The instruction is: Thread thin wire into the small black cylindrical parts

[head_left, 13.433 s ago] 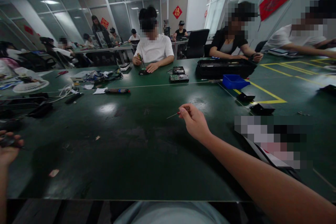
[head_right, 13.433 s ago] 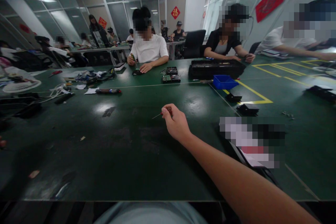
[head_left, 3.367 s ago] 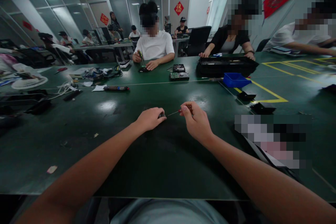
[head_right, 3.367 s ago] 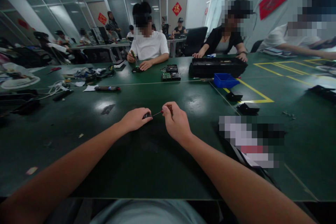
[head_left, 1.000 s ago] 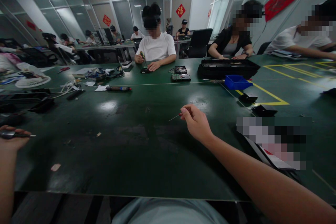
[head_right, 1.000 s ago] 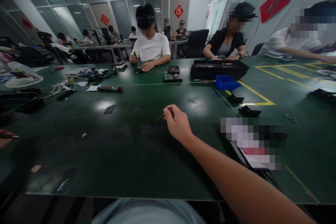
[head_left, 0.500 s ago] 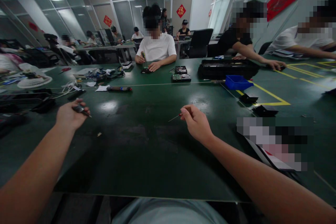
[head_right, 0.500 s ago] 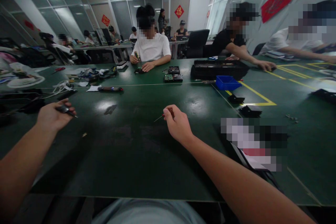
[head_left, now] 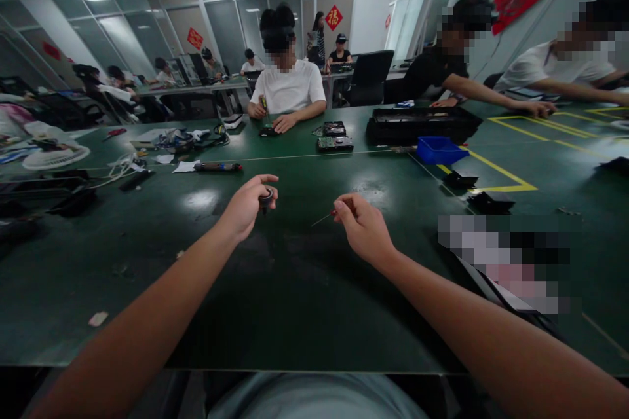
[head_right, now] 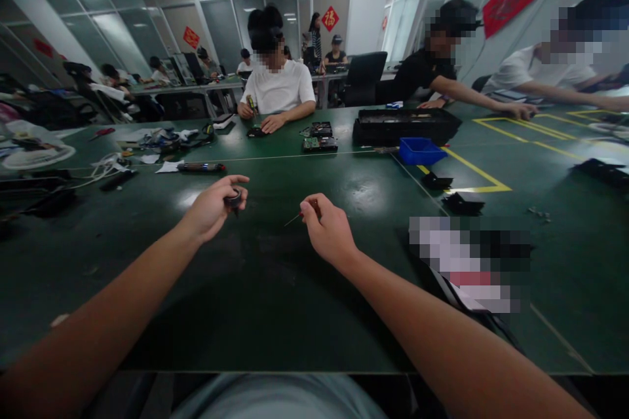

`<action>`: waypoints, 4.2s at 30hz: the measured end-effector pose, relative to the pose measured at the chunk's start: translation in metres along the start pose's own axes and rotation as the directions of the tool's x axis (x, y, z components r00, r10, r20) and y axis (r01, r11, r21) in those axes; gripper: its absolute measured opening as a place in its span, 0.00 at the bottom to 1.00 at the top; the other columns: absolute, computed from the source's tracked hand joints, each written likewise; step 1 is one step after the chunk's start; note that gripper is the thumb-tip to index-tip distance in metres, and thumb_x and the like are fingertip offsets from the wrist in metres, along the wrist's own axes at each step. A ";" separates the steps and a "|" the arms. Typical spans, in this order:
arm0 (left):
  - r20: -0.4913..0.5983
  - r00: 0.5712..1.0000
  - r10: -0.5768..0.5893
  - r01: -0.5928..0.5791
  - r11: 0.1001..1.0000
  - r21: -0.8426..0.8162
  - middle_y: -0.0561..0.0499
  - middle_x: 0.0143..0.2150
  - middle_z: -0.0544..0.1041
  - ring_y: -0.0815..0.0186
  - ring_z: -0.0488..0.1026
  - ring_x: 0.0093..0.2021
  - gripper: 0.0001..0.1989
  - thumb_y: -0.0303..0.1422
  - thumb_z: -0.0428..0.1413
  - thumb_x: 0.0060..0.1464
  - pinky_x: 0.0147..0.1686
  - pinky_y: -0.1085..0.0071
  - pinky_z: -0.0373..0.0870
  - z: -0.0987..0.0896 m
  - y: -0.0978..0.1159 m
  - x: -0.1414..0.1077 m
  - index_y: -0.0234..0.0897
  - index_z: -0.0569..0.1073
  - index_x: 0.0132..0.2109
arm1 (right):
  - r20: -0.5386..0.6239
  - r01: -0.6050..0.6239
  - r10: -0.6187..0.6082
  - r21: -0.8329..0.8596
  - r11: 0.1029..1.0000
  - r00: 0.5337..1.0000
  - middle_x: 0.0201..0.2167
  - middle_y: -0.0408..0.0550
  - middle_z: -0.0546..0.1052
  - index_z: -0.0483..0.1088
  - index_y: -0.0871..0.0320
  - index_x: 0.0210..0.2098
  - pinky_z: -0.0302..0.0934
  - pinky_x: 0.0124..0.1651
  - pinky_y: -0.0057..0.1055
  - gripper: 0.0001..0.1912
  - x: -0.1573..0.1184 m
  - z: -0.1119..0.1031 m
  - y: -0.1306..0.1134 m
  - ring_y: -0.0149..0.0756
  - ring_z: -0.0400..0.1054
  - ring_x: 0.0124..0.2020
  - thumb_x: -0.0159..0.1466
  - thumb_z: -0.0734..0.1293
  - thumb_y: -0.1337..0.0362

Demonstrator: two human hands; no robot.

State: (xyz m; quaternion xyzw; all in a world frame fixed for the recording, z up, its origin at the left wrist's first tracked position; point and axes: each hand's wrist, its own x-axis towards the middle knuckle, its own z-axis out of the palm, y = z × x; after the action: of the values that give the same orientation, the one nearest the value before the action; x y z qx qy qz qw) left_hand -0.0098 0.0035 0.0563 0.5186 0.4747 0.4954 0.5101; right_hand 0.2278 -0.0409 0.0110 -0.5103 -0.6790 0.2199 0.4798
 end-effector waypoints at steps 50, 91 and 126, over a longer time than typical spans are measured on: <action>0.360 0.890 0.279 -0.448 0.678 0.583 0.47 0.55 0.76 0.57 0.71 0.56 0.20 0.32 0.60 0.59 0.58 0.57 0.63 0.026 -0.071 -0.008 0.41 0.73 0.58 | -0.134 -0.022 0.044 0.160 0.987 0.990 0.37 0.50 0.80 0.68 0.55 0.45 0.68 0.45 0.41 0.10 -0.001 0.000 0.000 0.41 0.77 0.40 0.69 0.62 0.56; 0.354 0.897 0.265 -0.432 0.691 0.579 0.47 0.54 0.76 0.57 0.72 0.55 0.19 0.30 0.60 0.58 0.58 0.57 0.65 0.025 -0.068 -0.008 0.42 0.74 0.56 | 0.077 -0.013 0.012 0.015 1.000 0.997 0.32 0.46 0.78 0.71 0.55 0.42 0.65 0.37 0.34 0.13 0.000 -0.005 -0.007 0.37 0.74 0.33 0.69 0.63 0.53; 0.360 0.886 0.293 -0.460 0.651 0.604 0.49 0.53 0.76 0.59 0.72 0.54 0.19 0.28 0.61 0.58 0.57 0.59 0.67 0.023 -0.072 -0.006 0.41 0.74 0.56 | 0.102 -0.055 0.064 -0.088 0.995 0.993 0.24 0.42 0.74 0.72 0.56 0.44 0.58 0.28 0.33 0.13 0.002 -0.004 -0.006 0.35 0.68 0.23 0.68 0.61 0.56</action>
State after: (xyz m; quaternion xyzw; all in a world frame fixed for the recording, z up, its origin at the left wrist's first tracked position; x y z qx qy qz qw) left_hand 0.0139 -0.0013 -0.0154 0.8085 0.4396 0.3212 0.2235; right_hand 0.2288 -0.0417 0.0185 -0.5380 -0.6965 0.2315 0.4145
